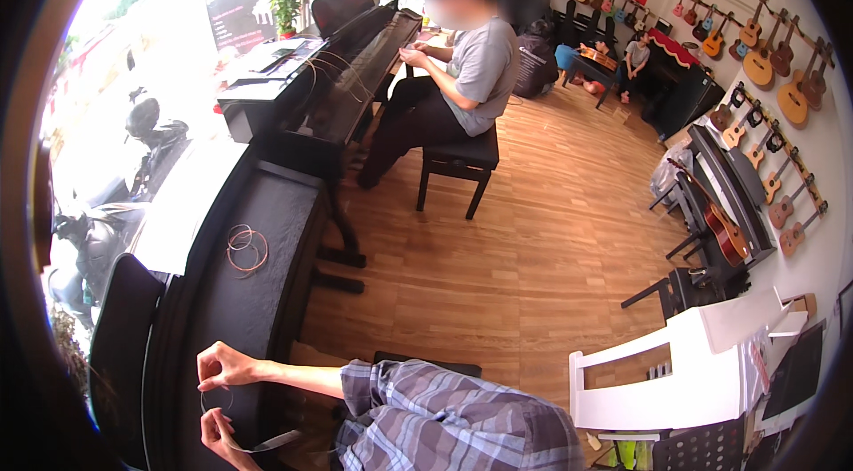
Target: The person manipulates a thin metal wire with both hands, bending and twisting it into a looped shape. The person repeatedly adjusts the loop size and tightens the wire by hand.
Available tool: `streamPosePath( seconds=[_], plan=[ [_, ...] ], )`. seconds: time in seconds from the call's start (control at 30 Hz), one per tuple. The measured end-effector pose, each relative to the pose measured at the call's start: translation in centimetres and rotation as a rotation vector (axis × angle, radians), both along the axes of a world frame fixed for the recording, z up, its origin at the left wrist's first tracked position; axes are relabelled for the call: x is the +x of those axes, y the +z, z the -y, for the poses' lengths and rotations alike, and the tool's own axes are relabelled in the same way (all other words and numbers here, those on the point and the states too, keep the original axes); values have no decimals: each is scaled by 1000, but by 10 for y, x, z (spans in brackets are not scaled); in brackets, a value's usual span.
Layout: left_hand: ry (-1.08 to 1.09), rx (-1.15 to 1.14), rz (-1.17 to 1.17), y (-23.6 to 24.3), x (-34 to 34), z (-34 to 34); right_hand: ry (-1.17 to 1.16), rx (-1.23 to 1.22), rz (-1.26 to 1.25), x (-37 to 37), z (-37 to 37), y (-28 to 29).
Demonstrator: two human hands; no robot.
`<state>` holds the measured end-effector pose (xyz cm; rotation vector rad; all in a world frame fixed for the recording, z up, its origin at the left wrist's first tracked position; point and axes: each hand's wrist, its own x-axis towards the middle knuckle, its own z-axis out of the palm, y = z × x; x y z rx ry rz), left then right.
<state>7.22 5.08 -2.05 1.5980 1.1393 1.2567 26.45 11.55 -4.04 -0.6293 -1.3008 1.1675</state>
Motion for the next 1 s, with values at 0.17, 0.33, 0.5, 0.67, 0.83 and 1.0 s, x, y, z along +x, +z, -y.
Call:
streamPosePath(
  seconds=[0.17,0.33,0.5,0.67,0.83,1.0],
  plan=[
    [-137,93,43,-17,-9,-18,84,-10,-31,8,2,3],
    [-182,24,326,-21,-10,-2,173,70,26,10,6,10],
    [-173,51,205,-8,-6,14,211,104,60,12,8,17],
    [-154,-128,182,18,2,27,247,95,37,13,8,22],
    [-104,-84,97,48,2,45,311,88,-75,14,20,42],
    [-65,-279,347,48,9,43,216,93,31,15,23,52]
  ],
)
